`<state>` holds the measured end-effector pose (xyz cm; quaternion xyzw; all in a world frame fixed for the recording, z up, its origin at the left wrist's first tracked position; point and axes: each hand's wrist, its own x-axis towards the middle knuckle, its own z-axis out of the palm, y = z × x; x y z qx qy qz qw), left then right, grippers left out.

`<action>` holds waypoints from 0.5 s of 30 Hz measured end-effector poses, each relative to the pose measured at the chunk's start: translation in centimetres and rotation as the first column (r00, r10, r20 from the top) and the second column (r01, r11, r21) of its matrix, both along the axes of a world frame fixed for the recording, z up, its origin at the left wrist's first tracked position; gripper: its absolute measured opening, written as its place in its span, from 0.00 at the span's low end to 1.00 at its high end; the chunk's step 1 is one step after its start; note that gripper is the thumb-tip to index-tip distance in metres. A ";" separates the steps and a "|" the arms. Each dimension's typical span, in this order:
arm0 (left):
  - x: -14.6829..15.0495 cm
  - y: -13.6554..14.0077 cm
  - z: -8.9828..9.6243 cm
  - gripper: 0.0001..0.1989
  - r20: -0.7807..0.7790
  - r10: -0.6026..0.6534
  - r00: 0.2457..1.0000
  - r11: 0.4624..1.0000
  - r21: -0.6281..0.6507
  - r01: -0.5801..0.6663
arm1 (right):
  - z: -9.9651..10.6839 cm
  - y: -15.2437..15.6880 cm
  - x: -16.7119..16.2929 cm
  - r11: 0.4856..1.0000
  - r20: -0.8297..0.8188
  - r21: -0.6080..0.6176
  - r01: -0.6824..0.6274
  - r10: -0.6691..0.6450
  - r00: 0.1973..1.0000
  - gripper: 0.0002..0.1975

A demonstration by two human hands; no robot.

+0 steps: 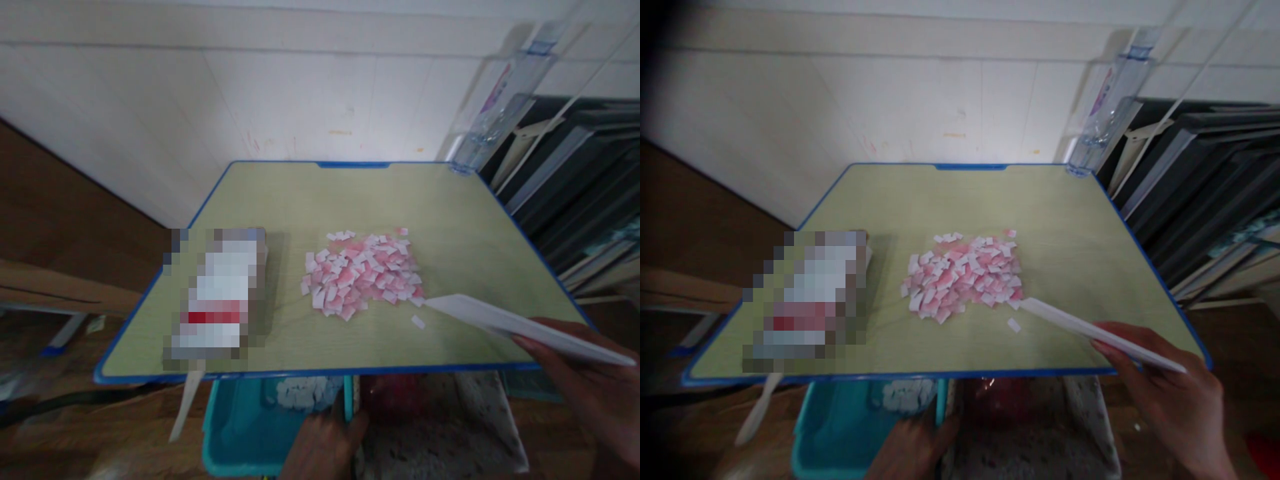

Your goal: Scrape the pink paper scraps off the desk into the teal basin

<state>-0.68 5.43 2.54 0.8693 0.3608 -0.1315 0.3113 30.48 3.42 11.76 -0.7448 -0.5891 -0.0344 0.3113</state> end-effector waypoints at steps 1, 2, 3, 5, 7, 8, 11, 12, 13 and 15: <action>0.0 0.0 -0.1 0.29 0.010 0.000 1.000 1.000 0.001 0.000 | 0.0 0.0 -0.1 1.000 -0.003 0.004 0.013 -0.013 1.000 0.08; -0.1 -0.1 -0.1 0.28 0.011 0.001 1.000 1.000 0.001 -0.001 | -0.1 0.0 -0.3 1.000 -0.008 -0.002 -0.003 0.003 1.000 0.08; -0.1 -0.1 -0.2 0.27 0.010 0.004 1.000 1.000 0.000 -0.004 | -0.1 0.0 -0.4 0.999 -0.016 -0.013 -0.042 0.042 0.999 0.08; -0.1 -0.2 -0.1 0.28 0.004 0.011 1.000 1.000 0.002 -0.011 | -0.3 -0.2 -0.3 0.994 -0.046 -0.023 -0.110 0.109 0.993 0.07; -0.1 -0.1 0.0 0.29 0.009 0.013 1.000 1.000 0.008 -0.013 | -0.5 -0.5 -0.2 0.996 -0.041 0.006 -0.090 0.090 0.995 0.06; -0.1 -0.1 0.0 0.30 0.012 0.012 1.000 1.000 0.011 -0.012 | -0.5 -0.5 -0.1 0.998 -0.020 0.029 -0.057 0.057 0.998 0.06; -0.1 0.0 0.2 0.30 0.008 0.004 1.000 1.000 -0.001 -0.004 | -0.5 -0.4 -0.4 0.998 0.032 0.066 -0.014 0.012 0.999 0.06; 0.0 0.0 0.2 0.30 0.001 0.003 1.000 1.000 -0.012 -0.003 | -0.5 -0.2 -0.7 0.998 0.024 0.058 -0.039 0.037 0.999 0.06; 0.0 0.0 0.2 0.29 -0.005 0.002 1.000 1.000 -0.017 -0.002 | -0.4 0.0 -1.1 0.996 0.006 0.050 -0.070 0.070 0.998 0.06; 0.0 0.1 0.3 0.29 -0.008 0.001 1.000 1.000 -0.014 -0.001 | -0.3 0.4 -1.8 0.990 -0.037 0.049 -0.130 0.132 0.991 0.06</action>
